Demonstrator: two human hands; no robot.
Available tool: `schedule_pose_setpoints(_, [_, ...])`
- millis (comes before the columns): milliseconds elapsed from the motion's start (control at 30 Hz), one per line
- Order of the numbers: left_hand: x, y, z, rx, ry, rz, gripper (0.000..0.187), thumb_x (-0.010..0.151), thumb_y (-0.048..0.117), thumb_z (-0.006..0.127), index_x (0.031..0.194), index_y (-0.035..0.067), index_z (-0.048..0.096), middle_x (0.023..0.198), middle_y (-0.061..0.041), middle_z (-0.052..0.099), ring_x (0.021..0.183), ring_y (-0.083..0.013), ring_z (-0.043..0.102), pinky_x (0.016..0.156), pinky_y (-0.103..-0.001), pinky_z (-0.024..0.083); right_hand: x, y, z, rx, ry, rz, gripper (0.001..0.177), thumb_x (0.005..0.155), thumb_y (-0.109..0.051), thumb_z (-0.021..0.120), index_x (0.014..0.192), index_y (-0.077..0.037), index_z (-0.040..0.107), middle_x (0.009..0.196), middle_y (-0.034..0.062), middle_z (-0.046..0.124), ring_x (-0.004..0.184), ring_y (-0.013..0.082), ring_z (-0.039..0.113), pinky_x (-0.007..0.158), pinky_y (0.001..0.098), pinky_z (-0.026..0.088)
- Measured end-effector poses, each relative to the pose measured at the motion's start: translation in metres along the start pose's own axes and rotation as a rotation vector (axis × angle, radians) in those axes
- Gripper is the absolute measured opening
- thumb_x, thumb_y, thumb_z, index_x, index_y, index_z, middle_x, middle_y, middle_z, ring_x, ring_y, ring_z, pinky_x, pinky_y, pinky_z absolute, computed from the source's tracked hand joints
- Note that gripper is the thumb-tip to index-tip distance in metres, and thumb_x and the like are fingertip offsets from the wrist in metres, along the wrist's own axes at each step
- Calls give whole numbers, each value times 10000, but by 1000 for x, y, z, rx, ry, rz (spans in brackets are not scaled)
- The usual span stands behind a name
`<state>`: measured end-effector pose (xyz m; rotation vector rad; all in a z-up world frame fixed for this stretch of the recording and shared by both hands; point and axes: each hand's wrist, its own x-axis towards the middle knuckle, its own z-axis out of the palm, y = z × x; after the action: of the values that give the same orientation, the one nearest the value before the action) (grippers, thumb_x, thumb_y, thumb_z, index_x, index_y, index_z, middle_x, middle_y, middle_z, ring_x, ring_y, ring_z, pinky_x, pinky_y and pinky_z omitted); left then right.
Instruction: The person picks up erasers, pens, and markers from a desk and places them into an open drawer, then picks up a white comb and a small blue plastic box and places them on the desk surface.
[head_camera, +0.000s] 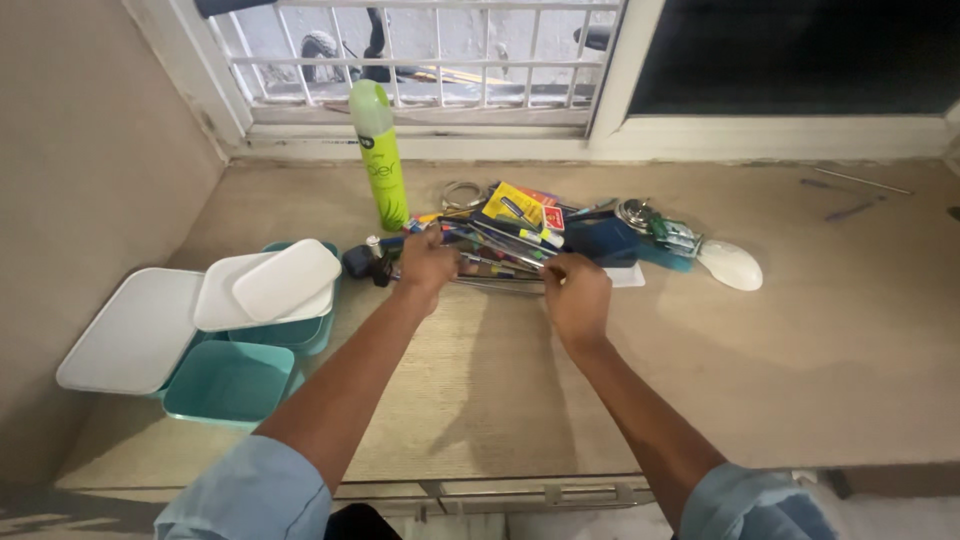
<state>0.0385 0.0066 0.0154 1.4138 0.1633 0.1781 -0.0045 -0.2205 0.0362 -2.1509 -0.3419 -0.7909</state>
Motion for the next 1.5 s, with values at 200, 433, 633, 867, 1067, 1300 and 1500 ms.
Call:
schedule_pose_setpoints(200, [2,-21,0,13,93,103,350,872,-154,485,1219,-163,530,1077,-171,606,700,-188,707,551,-309,634,-1,10,4,-103,-34,-192,124,812,-9,725,931,-20,756,965,145,732,893,366,692,792,456,545])
schedule_pose_setpoints(433, [-22,0,29,285,131,284,452,891,-78,538,1335,-62,622,1200,-237,727,629,-189,758,539,-282,565,-5,25,-12,-78,66,-229,76,848,-29,722,924,-28,735,994,139,726,927,349,692,821,434,560])
schedule_pose_setpoints(633, [-20,8,95,231,64,451,385,907,-63,568,1282,-79,655,1062,-190,760,603,-201,737,522,-272,550,-2,71,-83,-223,88,-253,61,872,-34,725,928,-11,738,989,153,726,921,369,683,809,449,553])
schedule_pose_setpoints(867, [-20,3,211,322,-40,523,242,941,46,621,1149,-6,733,931,-125,791,609,-154,755,577,-263,557,-2,148,-188,-312,118,79,58,895,-46,713,914,2,739,982,164,733,820,355,706,752,431,574])
schedule_pose_setpoints(1067, [-12,-13,325,572,-197,626,150,839,148,756,978,135,810,837,-61,786,754,-175,743,653,-326,557,5,236,-253,-430,101,237,98,863,-2,697,916,-26,776,983,161,763,836,330,741,785,419,590])
schedule_pose_setpoints(1300, [6,-52,467,622,-461,424,129,793,192,783,914,155,809,850,-42,793,798,-220,770,733,-352,590,54,364,-316,-455,-116,323,454,762,-181,885,1160,-47,714,1159,174,725,1041,340,706,859,424,570])
schedule_pose_setpoints(1500, [52,-92,571,892,-356,571,317,772,236,839,1075,161,782,1022,-130,761,965,-345,720,822,-464,560,114,414,-330,-318,-301,540,912,666,-218,944,1450,-107,491,1336,151,620,1168,304,641,945,402,547])
